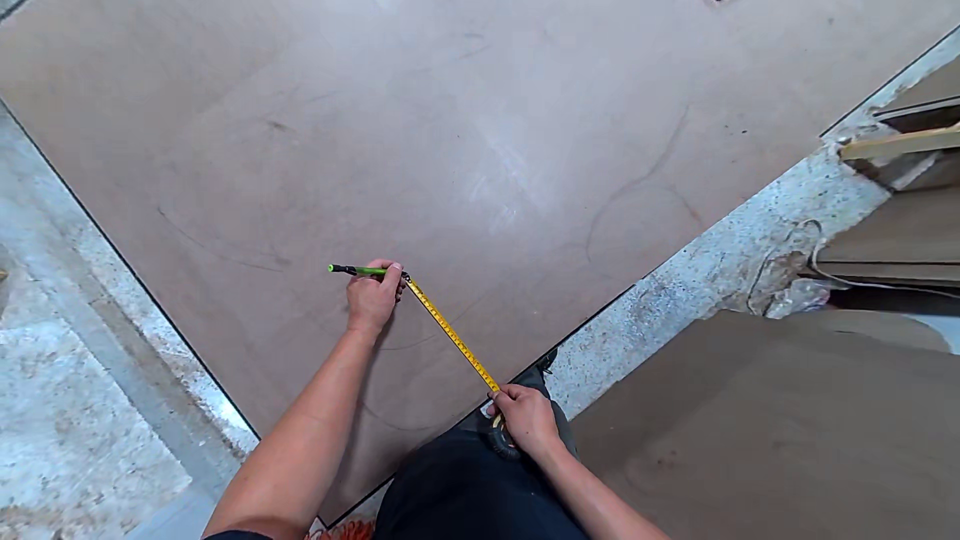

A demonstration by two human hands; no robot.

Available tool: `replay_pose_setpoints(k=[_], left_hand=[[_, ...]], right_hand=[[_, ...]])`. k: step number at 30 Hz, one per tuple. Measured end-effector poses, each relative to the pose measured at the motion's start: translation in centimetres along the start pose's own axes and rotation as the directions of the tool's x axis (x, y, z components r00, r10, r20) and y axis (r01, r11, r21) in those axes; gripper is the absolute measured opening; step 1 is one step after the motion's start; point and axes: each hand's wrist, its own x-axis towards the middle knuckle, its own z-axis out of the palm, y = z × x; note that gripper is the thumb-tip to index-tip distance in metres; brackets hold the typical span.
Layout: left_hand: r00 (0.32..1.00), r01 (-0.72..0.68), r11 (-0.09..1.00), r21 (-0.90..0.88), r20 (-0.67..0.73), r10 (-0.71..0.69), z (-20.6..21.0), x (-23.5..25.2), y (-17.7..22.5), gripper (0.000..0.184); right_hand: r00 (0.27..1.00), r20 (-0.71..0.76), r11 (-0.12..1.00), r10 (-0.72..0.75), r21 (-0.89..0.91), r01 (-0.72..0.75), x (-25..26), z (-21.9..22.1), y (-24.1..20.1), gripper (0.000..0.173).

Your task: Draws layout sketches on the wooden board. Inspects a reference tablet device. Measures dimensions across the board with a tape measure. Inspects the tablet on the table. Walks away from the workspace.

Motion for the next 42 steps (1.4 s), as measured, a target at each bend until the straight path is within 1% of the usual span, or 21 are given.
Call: replay_pose_setpoints(k=[5,7,9,12,14,17,23,26,28,31,35,39,42], left_hand=[[1.0,-0.002,0.999,0.041,-0.021,0.003,0.1,-0.2,-0.2,0.022],[1.0,-0.018,0.986,0.163,-0.007,0.019,0.3,-0.2,0.0,0.019],[0.999,-0.03,0.952,0.305,0.027,0.022,0.4,-0.2,0.5,0.017],[0.999,-0.012,0.915,0.404,0.052,-0.01,1.0,0.2,1.5,0.014],[0.998,-0.014,0.907,0.421,0.065,-0.015,1.5,0.6,2.2,0.015],[0.994,-0.03,0.903,0.429,0.104,-0.016,3.0,1.4,4.0,0.016],[0.979,-0.088,0.901,0.426,0.203,-0.001,8.3,4.3,9.0,0.02],[0.974,-0.125,0.896,0.425,0.222,0.031,10.6,5.6,10.5,0.019],[0.971,-0.128,0.887,0.444,0.238,0.021,11.0,6.1,10.6,0.018],[0.971,-0.105,0.881,0.461,0.24,-0.01,9.7,5.7,9.5,0.02],[0.982,-0.071,0.878,0.474,0.185,-0.021,5.8,3.5,6.6,0.021],[0.993,0.015,0.889,0.457,0.096,-0.065,1.4,1.2,3.0,0.02],[0.993,0.105,0.915,0.389,0.007,-0.117,-0.7,-0.2,0.9,0.018]], right_hand=[[1.0,-0.017,1.0,0.004,0.007,-0.004,0.0,0.2,0.2,0.027],[1.0,-0.017,1.0,0.005,0.006,-0.005,0.0,0.2,0.2,0.027],[1.0,-0.012,1.0,0.005,0.006,-0.005,0.0,0.2,0.2,0.026],[1.0,-0.016,1.0,0.002,0.0,-0.002,0.2,0.0,0.3,0.027],[0.999,-0.038,1.0,0.007,0.011,-0.006,0.5,-0.8,0.3,0.027],[0.997,-0.076,1.0,0.002,0.019,0.0,1.4,-3.1,0.5,0.027],[0.992,-0.129,1.0,-0.009,0.025,0.012,3.6,-8.0,0.5,0.025],[0.991,-0.136,0.999,-0.002,0.045,0.008,4.1,-9.2,0.4,0.024],[0.99,-0.143,0.998,0.003,0.069,0.007,3.8,-9.1,0.1,0.023],[0.992,-0.122,0.997,-0.003,0.08,0.012,3.5,-7.9,0.4,0.024],[0.999,-0.039,0.999,0.021,0.048,-0.019,2.2,-4.5,0.1,0.026],[0.998,0.064,1.0,0.005,-0.009,-0.005,1.1,-1.5,-0.1,0.026],[0.986,0.168,0.998,-0.016,-0.052,0.025,1.3,-1.1,-0.1,0.026]])
